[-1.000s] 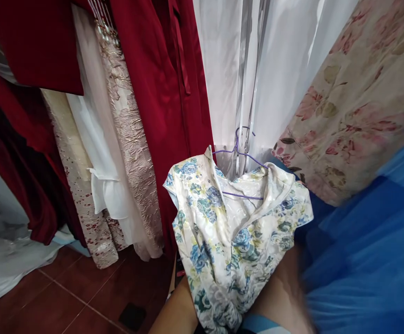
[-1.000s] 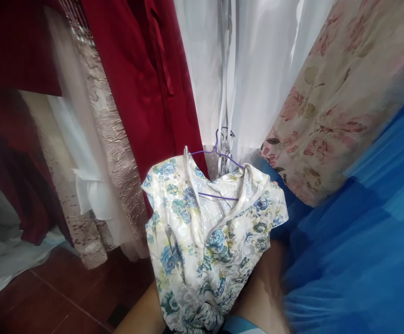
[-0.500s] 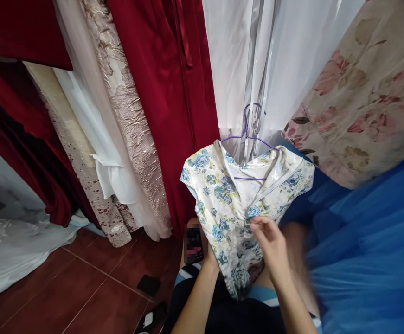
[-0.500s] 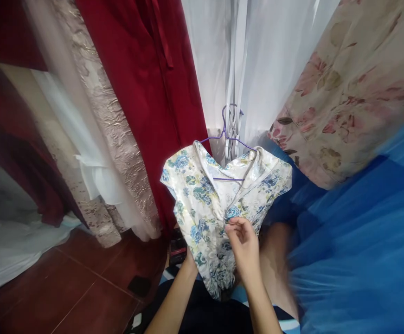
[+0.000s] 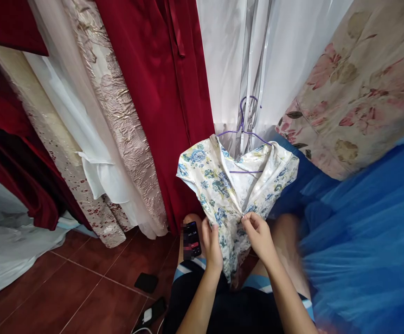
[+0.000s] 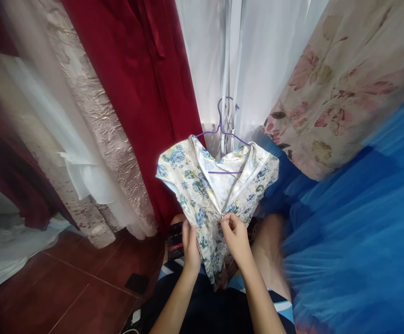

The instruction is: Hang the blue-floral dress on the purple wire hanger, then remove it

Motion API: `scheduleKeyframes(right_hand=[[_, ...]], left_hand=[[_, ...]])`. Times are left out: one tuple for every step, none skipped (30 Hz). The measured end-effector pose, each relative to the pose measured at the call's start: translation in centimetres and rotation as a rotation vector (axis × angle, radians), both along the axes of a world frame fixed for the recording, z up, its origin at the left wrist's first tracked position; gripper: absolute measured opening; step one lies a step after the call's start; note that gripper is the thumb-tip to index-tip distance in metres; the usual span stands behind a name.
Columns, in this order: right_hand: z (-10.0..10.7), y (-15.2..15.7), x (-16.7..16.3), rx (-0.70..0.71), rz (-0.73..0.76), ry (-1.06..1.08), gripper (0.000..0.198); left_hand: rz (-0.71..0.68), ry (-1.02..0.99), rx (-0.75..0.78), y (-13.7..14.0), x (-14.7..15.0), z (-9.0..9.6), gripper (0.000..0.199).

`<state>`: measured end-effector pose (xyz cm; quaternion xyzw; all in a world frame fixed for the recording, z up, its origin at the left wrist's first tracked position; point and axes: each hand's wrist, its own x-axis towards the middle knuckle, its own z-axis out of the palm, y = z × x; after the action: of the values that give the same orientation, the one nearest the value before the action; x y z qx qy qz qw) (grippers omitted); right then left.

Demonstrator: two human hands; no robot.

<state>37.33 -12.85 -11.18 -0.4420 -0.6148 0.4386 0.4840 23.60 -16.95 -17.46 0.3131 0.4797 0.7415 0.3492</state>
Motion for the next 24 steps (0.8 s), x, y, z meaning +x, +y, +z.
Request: scheduleKeyframes(right_hand=[[0.1,-0.3,0.2,-0.011,0.019,0.01,0.025],[0.2,-0.5,0.4,-0.029,0.039,0.018,0.025],[0.4,-0.7,0.6,-0.053,0.058,0.028,0.025],[0.5,-0.9,0.8,-0.081,0.078,0.042,0.025],[0.7,-1.1,0.8,-0.108,0.094,0.062,0.024],[0.9,-1.2,0.8,-0.132,0.106,0.088,0.022],[1.1,-1.3,0.8,-0.155,0.115,0.116,0.021],[1.3,-1.3,0.8,-0.177,0.12,0.144,0.021],[1.6,-1.3,0.7,-0.198,0.121,0.17,0.022],[1.9,-1.1,0.6,-0.216,0.122,0.19,0.024],[2.2,-0.9,0.5,-0.231,0.12,0.208,0.026],[2.6,-0.6,0.4,-0.248,0.124,0.225,0.028],[3.0,-0.1,0.3,-0.263,0.127,0.247,0.027],[3.6,0.5,0.2,-0.276,0.13,0.278,0.026],[4.2,1.1,0.2,-0.283,0.13,0.317,0.023],[5.1,1.9,0.1,-0.282,0.127,0.363,0.021],[6.1,2.7,0.0,-0.274,0.122,0.413,0.019],[7.2,3.6,0.0,-0.263,0.117,0.462,0.018],[8.4,4.5,-0.2,-0.25,0.11,0.506,0.017],[9.7,5.4,-0.3,-0.241,0.114,0.542,0.017],[11.0,6.3,-0.5,-0.235,0.121,0.569,0.016],[12.3,7.1,-0.8,-0.223,0.126,0.594,0.015],[13.4,7.8,-1.0,-0.208,0.131,0.616,0.013],[14.5,8.4,-1.3,-0.194,0.13,0.636,0.011]], left_hand=[[0.134,0.146,0.035,-0.2,0.0,0.5,0.054],[0.243,0.302,0.076,-0.4,0.0,1.0,0.052],[0.291,0.458,0.113,-0.5,0.2,1.6,0.047],[0.255,0.597,0.139,-0.6,0.4,2.2,0.041],[0.16,0.698,0.153,-0.5,0.7,2.8,0.035],[0.05,0.753,0.157,-0.4,1.2,3.3,0.031],[-0.037,0.766,0.152,-0.1,1.7,3.8,0.028],[-0.082,0.755,0.142,0.2,2.2,4.2,0.026],[-0.088,0.733,0.133,0.6,2.7,4.5,0.024],[-0.073,0.715,0.13,1.0,3.0,4.7,0.021],[-0.062,0.708,0.129,1.3,3.3,4.9,0.018],[-0.059,0.705,0.129,1.7,3.3,5.0,0.016],[-0.066,0.702,0.13,1.9,3.2,5.2,0.015],[-0.077,0.7,0.129,2.1,3.0,5.3,0.014],[-0.088,0.703,0.127,2.3,2.8,5.5,0.014],[-0.101,0.714,0.121,2.3,2.5,5.5,0.013],[-0.118,0.733,0.111,2.3,2.3,5.6,0.013],[-0.138,0.758,0.102,2.2,2.1,5.6,0.012],[-0.161,0.783,0.094,1.9,2.0,5.5,0.013],[-0.18,0.803,0.091,1.7,1.9,5.5,0.013],[-0.196,0.819,0.092,1.4,1.9,5.4,0.014],[-0.209,0.834,0.097,1.1,1.9,5.3,0.014],[-0.223,0.852,0.106,0.9,1.9,5.2,0.015],[-0.243,0.872,0.12,0.7,1.8,5.2,0.015]])
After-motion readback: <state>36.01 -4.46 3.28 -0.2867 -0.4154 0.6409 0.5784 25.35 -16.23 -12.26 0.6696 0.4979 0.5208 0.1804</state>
